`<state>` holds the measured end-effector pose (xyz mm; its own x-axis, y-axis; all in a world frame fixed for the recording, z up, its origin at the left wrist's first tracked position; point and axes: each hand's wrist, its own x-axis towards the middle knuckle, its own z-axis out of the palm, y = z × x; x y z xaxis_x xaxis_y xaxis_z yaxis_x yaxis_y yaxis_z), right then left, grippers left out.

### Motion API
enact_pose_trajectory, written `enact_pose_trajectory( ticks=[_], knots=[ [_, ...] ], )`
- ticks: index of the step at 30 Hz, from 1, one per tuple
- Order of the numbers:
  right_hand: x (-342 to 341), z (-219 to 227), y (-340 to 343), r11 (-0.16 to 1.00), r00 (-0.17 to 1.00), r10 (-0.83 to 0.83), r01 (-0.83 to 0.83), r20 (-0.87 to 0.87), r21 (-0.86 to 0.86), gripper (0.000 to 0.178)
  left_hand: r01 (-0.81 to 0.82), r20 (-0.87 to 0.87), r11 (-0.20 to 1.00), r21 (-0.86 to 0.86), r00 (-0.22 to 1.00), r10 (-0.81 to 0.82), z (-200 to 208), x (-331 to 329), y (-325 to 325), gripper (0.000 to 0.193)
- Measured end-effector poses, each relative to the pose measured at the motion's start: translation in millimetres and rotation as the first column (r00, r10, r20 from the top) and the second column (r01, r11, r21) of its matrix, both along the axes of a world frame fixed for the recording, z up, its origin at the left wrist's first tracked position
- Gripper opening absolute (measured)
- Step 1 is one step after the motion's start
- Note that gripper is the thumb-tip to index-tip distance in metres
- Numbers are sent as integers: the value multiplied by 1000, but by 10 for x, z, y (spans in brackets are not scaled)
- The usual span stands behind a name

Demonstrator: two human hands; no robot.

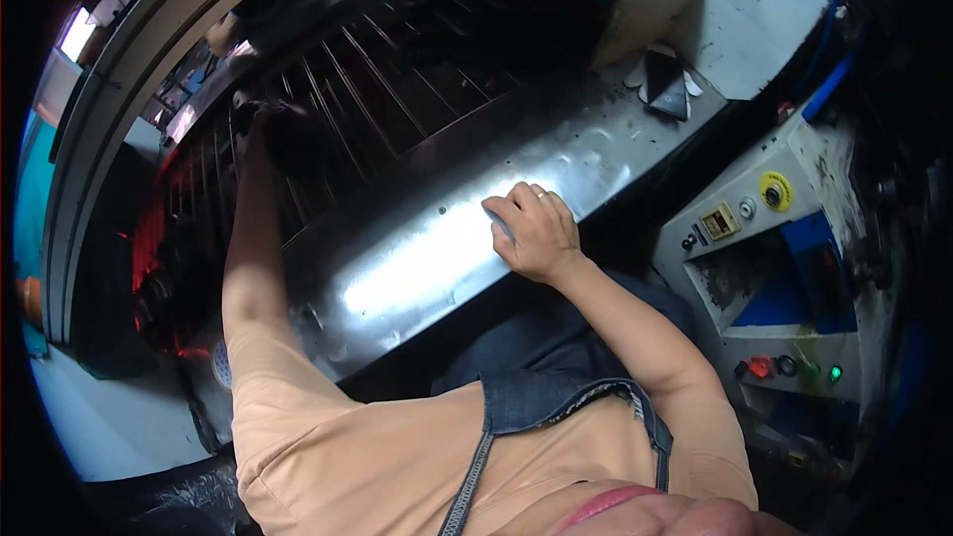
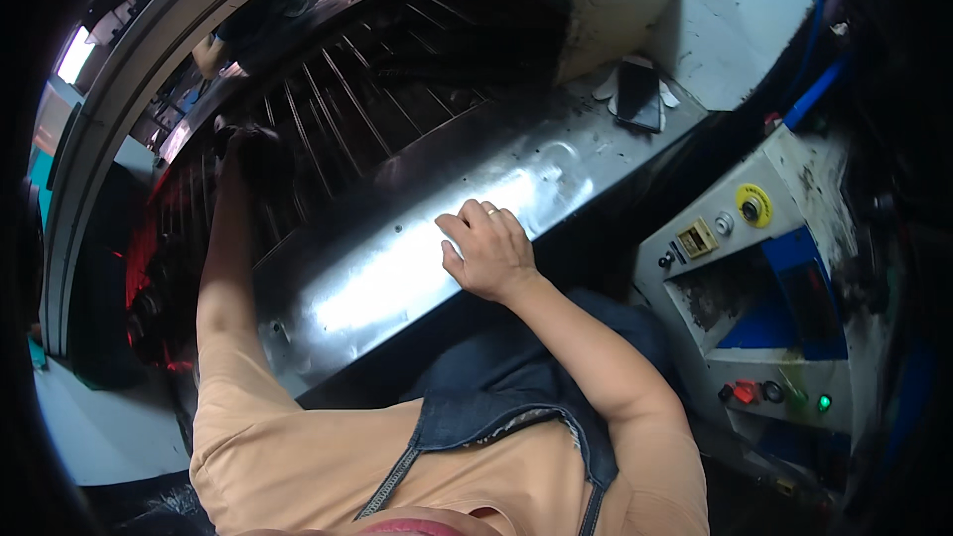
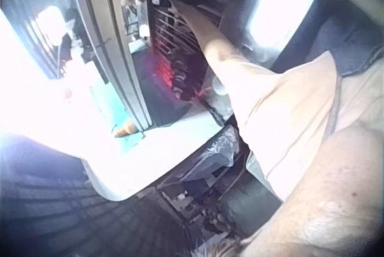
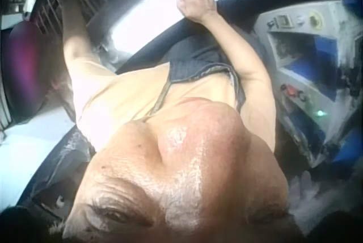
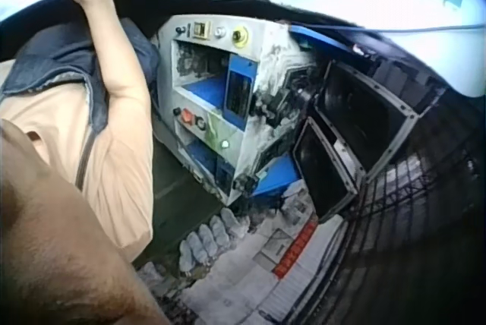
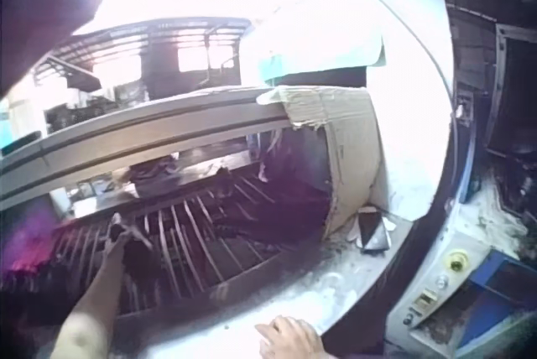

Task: Operating an industrial machine to process shoe soles or components, taking items from a conveyor and placing them in a press.

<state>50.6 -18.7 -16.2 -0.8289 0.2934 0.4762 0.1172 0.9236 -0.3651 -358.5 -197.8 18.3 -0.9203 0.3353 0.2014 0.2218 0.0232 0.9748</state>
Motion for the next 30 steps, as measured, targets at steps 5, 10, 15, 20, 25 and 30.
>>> enact_pose_trajectory(
  ticks=[5, 10, 15, 20, 25, 30],
  knots=[
    [120, 114, 368, 559, 989, 127, -131, -71, -819, 76, 371, 116, 924, -87, 925, -361, 656, 1528, 428, 80],
    [829, 796, 421, -111, 915, 66, -391, -399, -914, 101, 858, -312, 406, -315, 310, -898, 1159, 2946, 691, 94],
    [2316, 518, 166, -220, 884, -96, -467, -458, -856, 74, 568, -292, -71, -820, -522, -801, 1625, 3979, 961, 103],
    [3241, 355, -672, 130, 861, -189, -454, -472, -881, 74, 223, -94, -291, -930, -912, -399, 1781, 4916, 1228, 113],
    [3804, 151, -951, 82, 492, -599, -747, -632, -660, 92, 423, -441, 134, -896, -881, -169, 2302, 5608, 1729, 86],
    [4592, 920, -596, 347, 147, -609, -835, -780, -428, 83, 806, -826, 268, -528, -415, -380, 2023, 5446, 2049, 54]
  ],
)
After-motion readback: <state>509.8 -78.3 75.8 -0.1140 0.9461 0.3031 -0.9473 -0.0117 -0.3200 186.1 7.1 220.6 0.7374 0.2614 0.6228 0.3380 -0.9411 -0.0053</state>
